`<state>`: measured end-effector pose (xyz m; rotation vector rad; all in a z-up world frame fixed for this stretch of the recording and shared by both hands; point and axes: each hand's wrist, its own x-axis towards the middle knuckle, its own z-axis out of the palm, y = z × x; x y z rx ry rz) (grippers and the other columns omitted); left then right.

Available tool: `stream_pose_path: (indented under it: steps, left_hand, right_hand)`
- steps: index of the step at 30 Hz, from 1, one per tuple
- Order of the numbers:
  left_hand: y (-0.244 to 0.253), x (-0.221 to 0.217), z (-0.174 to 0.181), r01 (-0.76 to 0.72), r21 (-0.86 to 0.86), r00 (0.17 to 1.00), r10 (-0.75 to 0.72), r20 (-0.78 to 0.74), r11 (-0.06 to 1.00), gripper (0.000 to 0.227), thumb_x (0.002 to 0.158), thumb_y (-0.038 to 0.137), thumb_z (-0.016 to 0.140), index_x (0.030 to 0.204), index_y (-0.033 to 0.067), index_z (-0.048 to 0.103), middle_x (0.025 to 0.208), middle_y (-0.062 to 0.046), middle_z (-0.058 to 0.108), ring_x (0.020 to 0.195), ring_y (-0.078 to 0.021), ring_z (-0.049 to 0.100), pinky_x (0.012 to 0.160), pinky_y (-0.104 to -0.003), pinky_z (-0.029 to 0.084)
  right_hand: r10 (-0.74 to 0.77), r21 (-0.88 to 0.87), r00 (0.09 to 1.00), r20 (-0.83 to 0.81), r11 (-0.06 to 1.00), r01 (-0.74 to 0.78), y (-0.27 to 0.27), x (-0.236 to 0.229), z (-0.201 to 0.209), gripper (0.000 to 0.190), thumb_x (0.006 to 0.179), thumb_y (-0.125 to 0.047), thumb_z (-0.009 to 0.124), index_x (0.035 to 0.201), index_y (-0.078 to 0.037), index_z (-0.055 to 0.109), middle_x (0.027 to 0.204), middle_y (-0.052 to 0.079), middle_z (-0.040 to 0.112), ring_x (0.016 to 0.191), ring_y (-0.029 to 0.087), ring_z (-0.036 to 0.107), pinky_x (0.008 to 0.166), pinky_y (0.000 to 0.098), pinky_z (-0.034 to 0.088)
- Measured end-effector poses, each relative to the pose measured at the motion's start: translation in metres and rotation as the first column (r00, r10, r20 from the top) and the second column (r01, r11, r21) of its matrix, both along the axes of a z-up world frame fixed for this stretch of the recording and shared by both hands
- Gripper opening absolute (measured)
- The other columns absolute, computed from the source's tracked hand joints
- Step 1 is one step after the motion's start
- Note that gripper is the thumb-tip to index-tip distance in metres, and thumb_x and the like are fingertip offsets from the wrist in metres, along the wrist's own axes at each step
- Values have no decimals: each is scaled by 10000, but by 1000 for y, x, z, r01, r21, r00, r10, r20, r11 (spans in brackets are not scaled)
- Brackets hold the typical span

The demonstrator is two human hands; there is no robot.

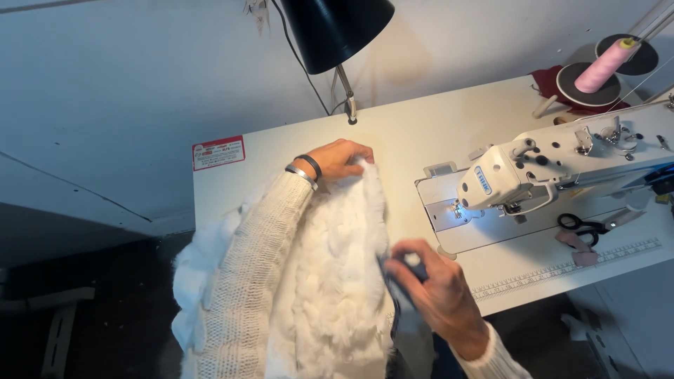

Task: Sewing strips of white fur onto a fabric backing using an industrial sewing machine and trimming the edges with scissors.

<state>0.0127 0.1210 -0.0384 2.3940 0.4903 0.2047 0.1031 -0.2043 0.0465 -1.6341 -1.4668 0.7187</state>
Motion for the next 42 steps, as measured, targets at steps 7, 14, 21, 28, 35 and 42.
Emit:
stream_pose_path:
  steps: [7,14,21,28,35,42]
  left_hand:
    - [-41,-23,78,-118,140,991,125,-40,983,310,872,313,742,1141,177,670,955,-90,770,922,-302,712,826,-465,562]
    - [-74,-59,114,50,24,935,-55,350,998,544,916,296,790,1411,197,587,1231,-192,724,1180,-462,671,951,-571,549]
    - [-82,-66,119,242,-3,896,-223,383,970,252,952,199,764,1199,250,777,1459,-76,633,1366,-379,580,1140,-554,431]
    - [-77,-50,99,402,46,821,-382,424,915,190,915,247,817,1105,255,831,1493,-117,588,1349,-376,599,1146,-531,431]
    - [-76,-46,112,367,-197,912,-310,270,909,248,848,321,898,1075,246,830,1087,-9,750,963,-159,710,923,-369,581]
    - [-61,-34,88,318,-352,946,-272,173,880,308,791,307,951,998,142,795,920,26,732,798,-61,658,728,-239,564]
  right_hand:
    - [-447,526,698,559,842,118,66,-9,-25,335,889,-354,833,1124,-141,724,1063,18,689,616,187,607,490,342,505]
    - [-189,134,971,-149,969,209,94,20,-58,116,927,-309,830,972,-209,794,846,-36,770,911,59,720,884,319,560]
    - [-97,75,958,-270,990,122,65,21,-38,141,947,-313,799,1020,-193,807,921,-2,808,959,85,715,933,354,550]
    - [-73,88,954,-292,991,103,54,23,-25,117,959,-250,792,998,-140,792,864,25,780,914,108,682,916,372,557]
    - [-34,55,936,-349,997,57,44,20,-13,96,950,-214,805,945,-118,800,813,18,753,882,85,638,863,332,567]
    - [-7,57,930,-366,998,30,44,29,-23,114,950,-215,810,958,-105,778,849,19,757,892,93,619,876,350,549]
